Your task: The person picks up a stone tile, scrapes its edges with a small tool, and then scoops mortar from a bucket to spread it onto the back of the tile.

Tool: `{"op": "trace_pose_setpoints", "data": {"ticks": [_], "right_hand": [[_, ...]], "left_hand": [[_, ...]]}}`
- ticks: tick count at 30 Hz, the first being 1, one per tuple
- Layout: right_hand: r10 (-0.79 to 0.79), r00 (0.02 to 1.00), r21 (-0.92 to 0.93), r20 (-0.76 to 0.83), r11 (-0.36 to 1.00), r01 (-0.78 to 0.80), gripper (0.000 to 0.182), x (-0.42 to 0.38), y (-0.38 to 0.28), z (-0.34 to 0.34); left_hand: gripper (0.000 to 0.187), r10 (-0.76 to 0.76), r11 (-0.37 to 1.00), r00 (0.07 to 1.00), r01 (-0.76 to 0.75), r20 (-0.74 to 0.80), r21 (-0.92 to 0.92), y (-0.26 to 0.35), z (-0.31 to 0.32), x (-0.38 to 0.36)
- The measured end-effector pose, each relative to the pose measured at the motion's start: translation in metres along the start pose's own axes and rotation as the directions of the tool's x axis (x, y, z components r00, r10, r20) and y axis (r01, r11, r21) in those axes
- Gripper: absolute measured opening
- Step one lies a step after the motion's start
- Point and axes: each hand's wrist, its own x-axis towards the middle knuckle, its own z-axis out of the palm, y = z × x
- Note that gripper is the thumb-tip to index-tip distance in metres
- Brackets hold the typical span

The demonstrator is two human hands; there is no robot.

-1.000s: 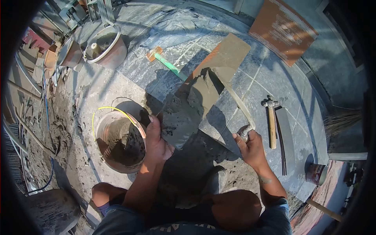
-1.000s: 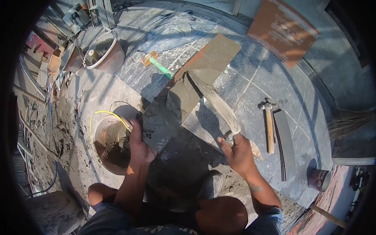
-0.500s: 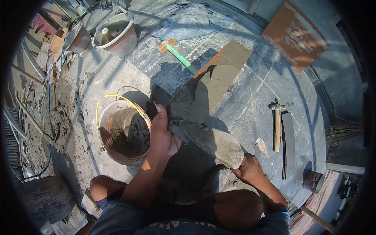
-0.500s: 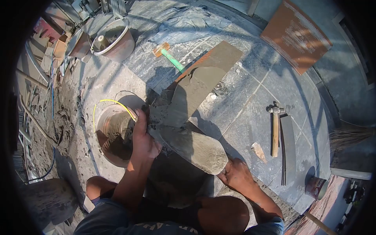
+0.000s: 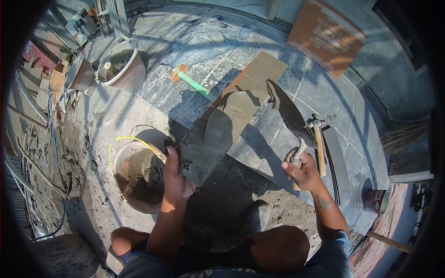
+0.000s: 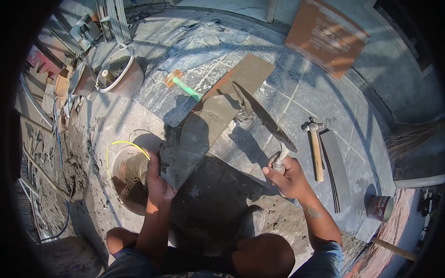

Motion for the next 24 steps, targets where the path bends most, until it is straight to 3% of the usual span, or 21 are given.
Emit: {"op": "trace_pose_setpoints", "data": {"ticks": [1, 3, 4, 6, 8, 11, 13, 15, 17, 18, 19, 20, 22, 23, 24], "right_hand": [[-0.2, 0.978, -0.269, -0.061, 0.947, 0.177, 0.018, 0.019, 0.009, -0.006], [-0.412, 0.897, -0.606, -0.16, 0.758, 0.24, 0.014, 0.05, 0.003, -0.001], [-0.414, 0.894, -0.611, -0.169, 0.756, 0.235, 0.014, 0.059, 0.014, 0.001], [-0.631, 0.754, -0.84, -0.183, 0.498, 0.213, 0.024, 0.074, 0.042, 0.006], [-0.546, 0.816, -0.793, -0.19, 0.575, 0.2, 0.034, 0.06, 0.051, 0.013], [-0.351, 0.927, -0.873, -0.136, 0.485, 0.056, 0.036, 0.02, 0.068, 0.023], [-0.229, 0.972, -0.877, -0.05, 0.476, 0.067, 0.036, -0.016, 0.082, 0.022], [-0.179, 0.984, -0.856, 0.011, 0.506, 0.102, 0.035, -0.04, 0.077, 0.026], [0.057, 0.994, -0.619, -0.09, 0.779, -0.101, 0.026, -0.053, 0.067, 0.029], [0.064, 0.993, -0.617, -0.094, 0.779, -0.109, 0.026, -0.051, 0.064, 0.029], [0.119, 0.989, -0.248, -0.089, 0.959, -0.138, 0.02, -0.043, 0.06, 0.025], [0.162, 0.985, 0.164, -0.067, 0.975, -0.149, 0.013, -0.032, 0.056, 0.022], [0.073, 0.996, 0.49, 0.047, 0.867, -0.087, 0.008, 0.002, 0.045, 0.012], [0.099, 0.987, 0.619, 0.126, 0.769, -0.156, 0.01, 0.016, 0.041, 0.008], [0.095, 0.987, 0.623, 0.128, 0.767, -0.154, 0.01, 0.025, 0.042, 0.008]], "left_hand": [[0.059, -0.017, 0.999, 1.0, 0.017, 0.02, -0.03, 0.0, -0.003, -0.003], [0.058, -0.041, 0.997, 0.998, 0.044, 0.055, -0.058, -0.003, 0.0, -0.006], [0.06, -0.008, 1.0, 0.997, 0.008, 0.075, -0.001, -0.003, 0.005, -0.009], [0.064, 0.062, 0.991, 0.992, -0.075, 0.114, 0.114, 0.001, 0.014, -0.014], [0.064, 0.045, 0.998, 0.996, -0.049, 0.081, 0.05, 0.004, 0.022, -0.015], [0.063, 0.009, 0.999, 0.998, -0.006, 0.07, -0.051, 0.004, 0.016, -0.017], [0.062, 0.007, 0.996, 0.995, 0.001, 0.099, -0.085, 0.001, 0.008, -0.012], [0.06, -0.019, 0.999, 0.998, 0.017, -0.06, -0.028, -0.001, 0.001, -0.008], [0.058, -0.023, 0.999, 0.998, 0.021, -0.059, -0.038, -0.004, -0.014, -0.005], [0.057, -0.037, 0.998, 0.998, 0.035, -0.046, -0.047, -0.006, -0.019, -0.005], [0.057, -0.049, 0.998, 0.998, 0.047, -0.042, -0.047, -0.008, -0.022, -0.005], [0.055, -0.061, 0.993, 0.998, 0.058, -0.019, -0.105, -0.009, -0.023, -0.006], [0.054, -0.072, 0.984, 0.997, 0.073, 0.013, -0.161, -0.01, -0.015, -0.005], [0.053, -0.074, 0.983, 0.997, 0.073, -0.001, -0.171, -0.009, -0.004, -0.006], [0.051, -0.075, 0.981, 0.997, 0.07, -0.021, -0.179, -0.008, 0.003, -0.007]]}}
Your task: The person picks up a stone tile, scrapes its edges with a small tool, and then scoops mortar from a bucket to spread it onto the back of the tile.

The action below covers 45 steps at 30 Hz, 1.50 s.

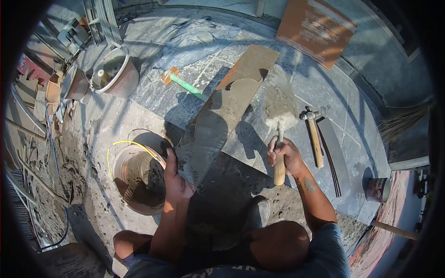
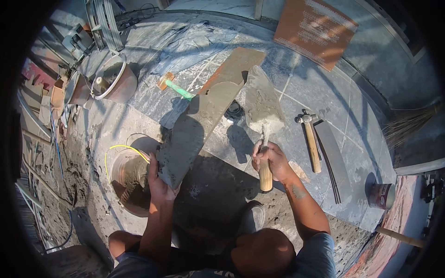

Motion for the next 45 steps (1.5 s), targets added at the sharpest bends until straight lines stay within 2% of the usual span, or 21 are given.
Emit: {"op": "trace_pose_setpoints", "data": {"ticks": [2, 4, 6, 8, 10, 12, 14, 15, 16, 17, 19, 20, 21, 23, 28, 31, 32, 35, 40, 43, 45], "right_hand": [[0.06, 0.994, 0.194, 0.095, 0.978, -0.078, 0.015, 0.014, 0.008, 0.002], [0.094, 0.986, 0.192, 0.137, 0.974, -0.119, 0.014, 0.006, 0.016, 0.016], [0.187, 0.961, -0.045, 0.204, 0.982, -0.181, 0.013, -0.014, 0.034, 0.032], [0.222, 0.91, -0.236, 0.35, 0.961, -0.144, 0.008, -0.031, 0.057, 0.048], [0.354, 0.822, -0.432, 0.446, 0.889, -0.149, 0.01, -0.043, 0.064, 0.054], [0.293, 0.85, -0.411, 0.438, 0.906, -0.101, 0.01, -0.054, 0.062, 0.065], [0.437, 0.853, -0.559, 0.284, 0.799, -0.223, 0.011, -0.062, 0.042, 0.061], [0.443, 0.871, -0.597, 0.213, 0.765, -0.242, 0.009, -0.066, 0.042, 0.045], [0.256, 0.929, -0.454, 0.267, 0.884, -0.113, 0.004, -0.069, 0.05, 0.027], [0.194, 0.978, -0.535, 0.078, 0.836, -0.123, 0.002, -0.077, 0.036, 0.027], [0.094, 0.987, -0.66, -0.128, 0.735, -0.156, 0.01, -0.088, 0.045, -0.011], [0.026, 0.973, -0.695, -0.229, 0.695, -0.182, 0.014, -0.093, 0.047, -0.021], [0.04, 0.97, -0.698, -0.239, 0.688, -0.2, 0.014, -0.095, 0.042, -0.02], [-0.095, 0.931, -0.91, -0.354, 0.266, -0.319, 0.022, -0.099, 0.031, -0.018], [-0.009, 0.908, -0.844, -0.419, 0.373, -0.386, 0.029, -0.134, 0.07, -0.051], [0.119, 0.876, -0.693, -0.468, 0.566, -0.447, 0.02, -0.132, 0.063, -0.022], [0.14, 0.882, -0.699, -0.449, 0.56, -0.445, 0.02, -0.13, 0.066, -0.019], [0.107, 0.884, -0.561, -0.454, 0.737, -0.377, 0.013, -0.137, 0.073, -0.018], [0.121, 0.883, -0.613, -0.453, 0.677, -0.407, 0.015, -0.125, 0.064, -0.005], [0.153, 0.88, -0.726, -0.45, 0.512, -0.46, 0.016, -0.111, 0.052, 0.009], [0.149, 0.891, -0.761, -0.429, 0.471, -0.445, 0.016, -0.102, 0.047, 0.016]], "left_hand": [[0.049, 0.003, 0.999, 1.0, -0.002, 0.017, -0.038, -0.002, -0.004, 0.0], [0.046, 0.015, 0.996, 0.999, -0.012, 0.035, -0.084, 0.001, -0.011, 0.003], [0.045, -0.037, 0.993, 0.993, 0.049, 0.115, -0.105, 0.003, -0.017, 0.007], [0.045, -0.014, 0.992, 0.997, 0.022, 0.072, -0.121, 0.002, -0.018, 0.01], [0.044, 0.001, 0.991, 1.0, 0.003, 0.03, -0.135, 0.001, -0.02, 0.014], [0.043, 0.026, 1.0, 0.999, -0.026, 0.04, 0.003, 0.002, -0.026, 0.018], [0.044, 0.005, 1.0, 1.0, -0.005, 0.028, 0.008, 0.001, -0.039, 0.024], [0.045, -0.018, 1.0, 0.999, 0.017, 0.033, 0.015, -0.002, -0.048, 0.025], [0.045, -0.016, 1.0, 1.0, 0.015, 0.027, 0.006, -0.006, -0.061, 0.026], [0.046, -0.044, 0.998, 0.998, 0.043, 0.035, 0.045, -0.011, -0.078, 0.026], [0.048, -0.115, 0.987, 0.993, 0.113, 0.004, 0.111, -0.021, -0.098, 0.021], [0.048, -0.118, 0.988, 0.993, 0.118, 0.0, 0.098, -0.025, -0.11, 0.022], [0.047, -0.167, 0.98, 0.985, 0.163, 0.032, 0.115, -0.03, -0.123, 0.02], [0.047, -0.195, 0.969, 0.981, 0.189, 0.023, 0.158, -0.046, -0.134, 0.014], [0.047, -0.322, 0.926, 0.943, 0.332, -0.082, 0.178, -0.079, -0.155, 0.009], [0.045, -0.364, 0.916, 0.929, 0.371, -0.071, 0.152, -0.09, -0.163, 0.01], [0.043, -0.406, 0.902, 0.913, 0.406, -0.032, 0.148, -0.096, -0.171, 0.012], [0.042, -0.449, 0.882, 0.893, 0.444, -0.001, 0.157, -0.113, -0.191, 0.02], [0.041, -0.502, 0.852, 0.864, 0.499, -0.023, 0.158, -0.119, -0.2, 0.035], [0.043, -0.541, 0.823, 0.839, 0.543, -0.063, 0.169, -0.124, -0.217, 0.047], [0.049, -0.613, 0.768, 0.788, 0.612, -0.059, 0.187, -0.122, -0.218, 0.052]]}}
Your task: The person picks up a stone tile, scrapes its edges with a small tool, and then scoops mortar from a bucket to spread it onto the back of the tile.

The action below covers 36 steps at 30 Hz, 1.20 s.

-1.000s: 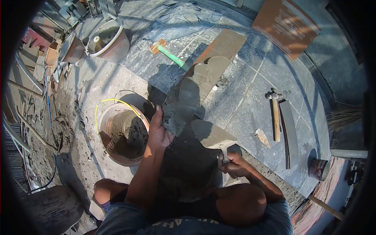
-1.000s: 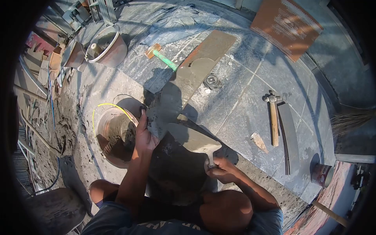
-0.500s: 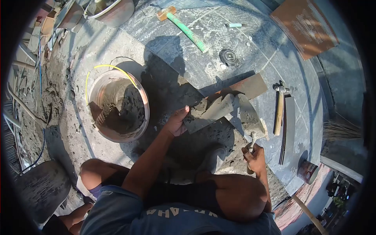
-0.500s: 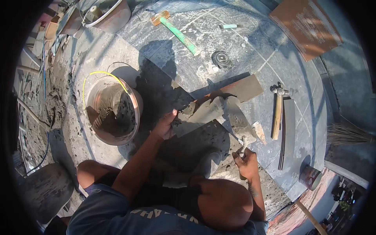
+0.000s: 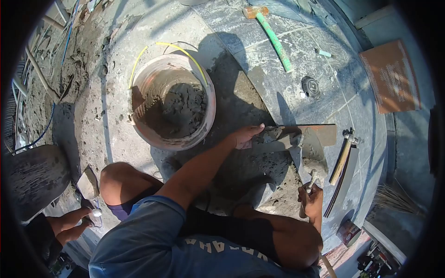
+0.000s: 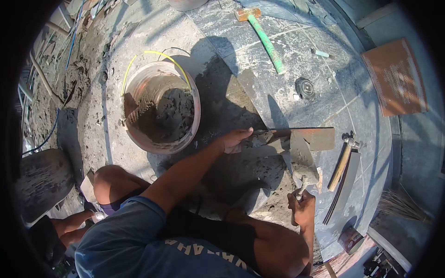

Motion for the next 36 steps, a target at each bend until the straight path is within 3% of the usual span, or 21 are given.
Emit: {"op": "trace_pose_setpoints", "data": {"ticks": [4, 7, 9, 10, 11, 12, 14, 15, 16, 17, 18, 19, 20, 23, 25, 26, 29, 31, 32, 35, 36], "right_hand": [[-0.097, 0.994, -0.187, 0.056, 0.977, 0.106, 0.018, 0.007, -0.041, -0.003], [-0.258, 0.958, -0.382, 0.126, 0.879, 0.287, 0.019, 0.017, -0.082, -0.004], [-0.379, 0.907, -0.438, 0.184, 0.795, 0.421, 0.019, 0.022, -0.112, -0.004], [-0.38, 0.903, -0.488, 0.2, 0.761, 0.428, 0.019, 0.022, -0.134, 0.001], [-0.382, 0.9, -0.539, 0.211, 0.723, 0.433, 0.019, 0.021, -0.156, 0.006], [-0.5, 0.826, -0.588, 0.259, 0.597, 0.546, 0.021, 0.022, -0.172, 0.012], [-0.351, 0.878, -0.665, 0.325, 0.575, 0.476, 0.027, 0.016, -0.216, 0.023], [-0.287, 0.882, -0.706, 0.373, 0.53, 0.47, 0.03, 0.016, -0.233, 0.031], [-0.28, 0.882, -0.707, 0.379, 0.527, 0.471, 0.03, 0.019, -0.239, 0.042], [-0.371, 0.817, -0.68, 0.441, 0.457, 0.574, 0.031, 0.021, -0.246, 0.053], [-0.454, 0.739, -0.645, 0.499, 0.375, 0.666, 0.031, 0.023, -0.254, 0.065], [-0.451, 0.739, -0.649, 0.501, 0.369, 0.665, 0.031, 0.025, -0.267, 0.082], [-0.364, 0.721, -0.648, 0.59, 0.32, 0.691, 0.03, 0.028, -0.281, 0.101], [-0.195, 0.663, -0.64, 0.723, 0.175, 0.749, 0.029, 0.044, -0.305, 0.143], [-0.085, 0.643, -0.635, 0.761, 0.105, 0.766, 0.029, 0.06, -0.302, 0.163], [-0.026, 0.607, -0.605, 0.795, 0.053, 0.795, 0.027, 0.07, -0.295, 0.169], [0.066, 0.578, -0.574, 0.813, -0.074, 0.816, 0.026, 0.079, -0.289, 0.183], [0.075, 0.616, -0.615, 0.784, -0.049, 0.787, 0.026, 0.082, -0.288, 0.195], [0.129, 0.745, -0.755, 0.655, 0.07, 0.652, 0.026, 0.079, -0.288, 0.205], [0.15, 0.732, -0.747, 0.665, 0.128, 0.652, 0.03, 0.078, -0.249, 0.214], [0.122, 0.637, -0.648, 0.761, 0.167, 0.743, 0.034, 0.075, -0.242, 0.214]], "left_hand": [[0.062, 0.03, 0.998, 0.999, -0.031, -0.017, -0.047, 0.006, 0.007, -0.003], [0.072, 0.069, 0.98, 0.979, -0.103, -0.193, -0.172, -0.005, 0.019, -0.031], [0.076, 0.179, 0.808, 0.743, 0.262, -0.645, 0.527, -0.016, 0.039, -0.069], [0.076, 0.179, 0.816, 0.73, 0.265, -0.66, 0.514, 0.005, 0.051, -0.1], [0.074, -0.085, 0.466, 0.935, 0.344, -0.345, 0.816, 0.038, 0.066, -0.145], [0.071, -0.473, 0.073, 0.876, 0.147, -0.096, 0.986, 0.073, 0.079, -0.19], [0.055, -0.553, 0.173, 0.827, 0.002, 0.095, 0.985, 0.138, 0.077, -0.26], [0.043, -0.473, 0.377, 0.879, 0.137, 0.063, 0.916, 0.177, 0.074, -0.298], [0.035, -0.181, 0.381, 0.981, 0.129, -0.063, 0.916, 0.207, 0.064, -0.333], [0.044, 0.257, 0.447, 0.942, 0.083, -0.217, 0.891, 0.216, 0.035, -0.361], [0.044, 0.644, 0.39, 0.711, 0.011, -0.282, 0.921, 0.221, -0.005, -0.377], [0.041, 0.841, 0.368, 0.424, 0.008, -0.336, 0.93, 0.224, -0.063, -0.386], [0.037, 0.814, 0.512, 0.299, 0.039, -0.499, 0.858, 0.216, -0.099, -0.386], [0.064, 0.659, 0.748, 0.569, -0.567, -0.493, 0.345, 0.155, -0.159, -0.333], [0.063, 0.744, 0.659, 0.524, -0.678, -0.415, 0.325, 0.143, -0.112, -0.311], [0.059, 0.773, 0.635, 0.572, -0.691, -0.274, 0.346, 0.145, -0.106, -0.305], [0.061, 0.733, 0.666, 0.591, -0.526, -0.336, 0.528, 0.147, -0.054, -0.303], [0.063, 0.78, 0.6, 0.567, -0.556, -0.266, 0.576, 0.136, -0.049, -0.296], [0.064, 0.821, 0.525, 0.535, -0.573, -0.198, 0.629, 0.132, -0.049, -0.293], [0.067, 0.9, 0.322, 0.434, -0.612, -0.034, 0.723, 0.12, -0.049, -0.285], [0.065, 0.902, 0.343, 0.427, -0.628, -0.059, 0.699, 0.117, -0.045, -0.284]]}}
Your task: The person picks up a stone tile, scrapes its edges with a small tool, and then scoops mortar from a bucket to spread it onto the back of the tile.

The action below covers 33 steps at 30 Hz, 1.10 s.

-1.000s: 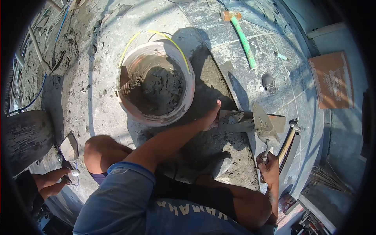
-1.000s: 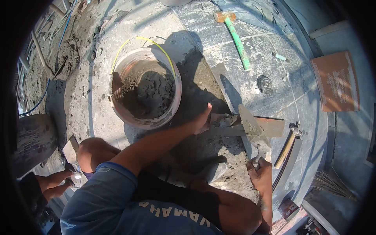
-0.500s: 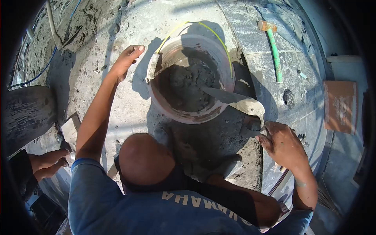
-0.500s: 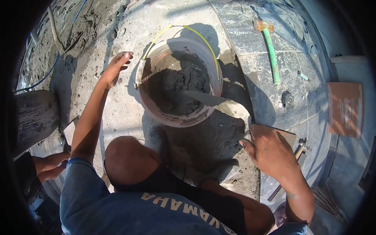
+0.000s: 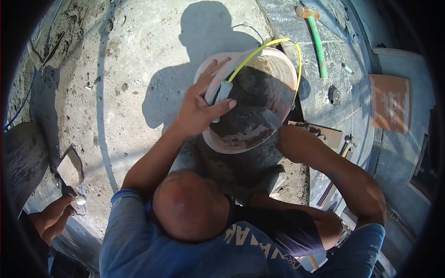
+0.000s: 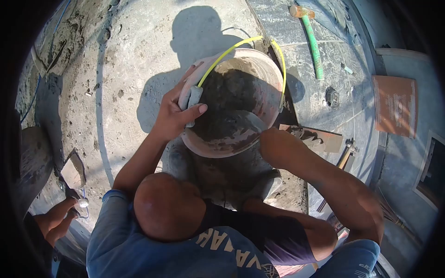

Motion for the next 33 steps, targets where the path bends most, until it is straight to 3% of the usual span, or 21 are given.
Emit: {"op": "trace_pose_setpoints", "data": {"ticks": [3, 8, 10, 14, 16, 17, 19, 20, 21, 22, 23, 25, 29, 31, 33], "right_hand": [[-0.037, 0.994, 0.017, 0.102, 0.999, 0.036, 0.037, -0.005, -0.015, 0.012], [0.034, 0.998, 0.25, 0.045, 0.967, -0.045, 0.039, -0.007, -0.035, 0.036], [-0.006, 0.997, 0.294, -0.082, 0.955, 0.03, 0.038, -0.012, -0.047, 0.034], [-0.013, 0.986, 0.4, -0.167, 0.913, 0.079, 0.039, -0.001, -0.056, 0.041], [0.005, 0.982, 0.734, 0.19, 0.663, -0.145, 0.035, 0.002, -0.065, 0.015], [0.004, 0.984, 0.74, 0.176, 0.658, -0.135, 0.035, 0.003, -0.065, 0.015], [-0.098, 0.988, 0.912, 0.12, 0.404, -0.071, 0.031, 0.006, -0.065, 0.015], [-0.102, 0.99, 0.915, 0.101, 0.401, -0.053, 0.031, 0.009, -0.062, 0.023], [-0.113, 0.99, 0.985, 0.086, 0.156, -0.068, 0.03, 0.012, -0.057, 0.036], [-0.121, 0.99, 0.992, 0.066, -0.096, -0.077, 0.029, 0.013, -0.05, 0.044], [-0.123, 0.992, 0.994, 0.042, -0.092, -0.054, 0.029, 0.011, -0.041, 0.043], [-0.229, 0.973, 0.995, -0.037, -0.103, 0.014, 0.033, 0.0, -0.024, 0.046], [-0.172, 0.983, 0.996, -0.069, -0.074, 0.057, 0.03, -0.052, 0.033, 0.05], [-0.074, 0.997, 0.996, -0.018, 0.085, 0.025, 0.029, -0.094, 0.06, 0.052], [-0.014, 0.992, 0.992, -0.128, -0.022, 0.128, 0.025, -0.135, 0.089, 0.077]], "left_hand": [[0.064, 0.056, 0.997, 0.998, -0.058, 0.022, 0.058, -0.003, 0.001, -0.001], [0.063, 0.048, 0.999, 0.999, -0.048, -0.011, 0.021, -0.004, 0.01, 0.001], [0.063, 0.029, 1.0, 0.999, -0.029, -0.032, -0.012, -0.004, 0.013, 0.001], [0.066, -0.062, 0.995, 0.995, 0.055, -0.079, -0.085, -0.002, 0.015, -0.004], [0.067, -0.1, 0.993, 0.992, 0.094, -0.082, -0.066, -0.001, 0.013, -0.008], [0.065, -0.134, 0.99, 0.983, 0.126, -0.128, -0.069, 0.001, 0.011, -0.011], [0.063, -0.154, 0.988, 0.974, 0.147, -0.164, -0.057, 0.0, 0.001, -0.014], [0.059, -0.245, 0.969, 0.951, 0.235, -0.186, -0.074, -0.005, -0.008, -0.016], [0.056, -0.337, 0.941, 0.918, 0.324, -0.208, -0.094, -0.009, -0.016, -0.018], [0.053, -0.292, 0.947, 0.932, 0.252, -0.214, -0.198, -0.013, -0.021, -0.018], [0.049, -0.242, 0.939, 0.944, 0.17, -0.224, -0.3, -0.019, -0.027, -0.015], [0.043, -0.288, 0.89, 0.931, 0.174, -0.225, -0.422, -0.024, -0.045, -0.013], [0.048, -0.344, 0.912, 0.921, 0.282, -0.183, -0.297, -0.023, -0.073, -0.013], [0.053, -0.372, 0.921, 0.916, 0.343, -0.15, -0.185, -0.014, -0.077, -0.013], [0.055, -0.389, 0.825, 0.883, 0.461, -0.264, 0.326, 0.003, -0.085, -0.014]]}}
